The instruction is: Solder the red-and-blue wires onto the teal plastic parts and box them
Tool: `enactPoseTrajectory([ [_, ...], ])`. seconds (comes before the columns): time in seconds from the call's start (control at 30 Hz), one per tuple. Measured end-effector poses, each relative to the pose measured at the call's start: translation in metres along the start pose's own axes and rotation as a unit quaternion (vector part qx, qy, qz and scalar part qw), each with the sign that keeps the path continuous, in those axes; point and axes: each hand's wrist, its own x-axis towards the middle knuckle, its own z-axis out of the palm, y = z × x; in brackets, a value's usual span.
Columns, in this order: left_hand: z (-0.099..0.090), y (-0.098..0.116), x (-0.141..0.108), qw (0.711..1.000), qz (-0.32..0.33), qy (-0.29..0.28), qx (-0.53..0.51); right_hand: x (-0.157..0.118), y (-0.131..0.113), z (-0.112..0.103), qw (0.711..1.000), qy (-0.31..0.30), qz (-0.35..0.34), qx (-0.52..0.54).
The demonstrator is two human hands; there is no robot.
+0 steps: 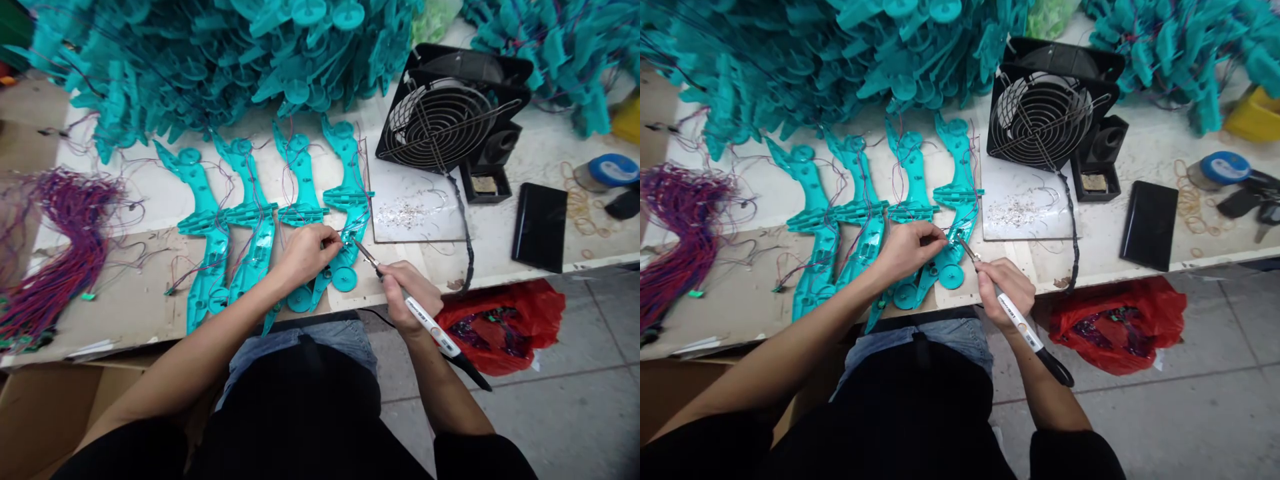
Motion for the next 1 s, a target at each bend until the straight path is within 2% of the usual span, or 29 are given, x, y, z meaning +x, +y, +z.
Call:
enactPoseTrajectory([
  [0.27, 0.0041, -0.0011, 0.001, 1.0, 0.004, 0.003, 0.013, 0.0, 0.0016, 0.0018, 0.999, -0.013, -0.024, 0.017],
  [0.67, 0.0032, 0.0015, 0.0023, 0.999, 0.008, 0.002, 0.045, 0.0025, -0.0027, 0.0005, 0.999, -0.042, -0.013, 0.021],
  [0.87, 0.0019, 0.0026, 0.0027, 0.999, 0.008, -0.001, 0.046, 0.0049, -0.0036, -0.0008, 1.0, 0.0, -0.022, 0.008],
  [1.0, 0.0014, 0.0033, 0.0033, 0.999, 0.001, -0.007, 0.044, 0.0034, -0.0021, -0.0022, 1.0, 0.002, -0.018, -0.001],
])
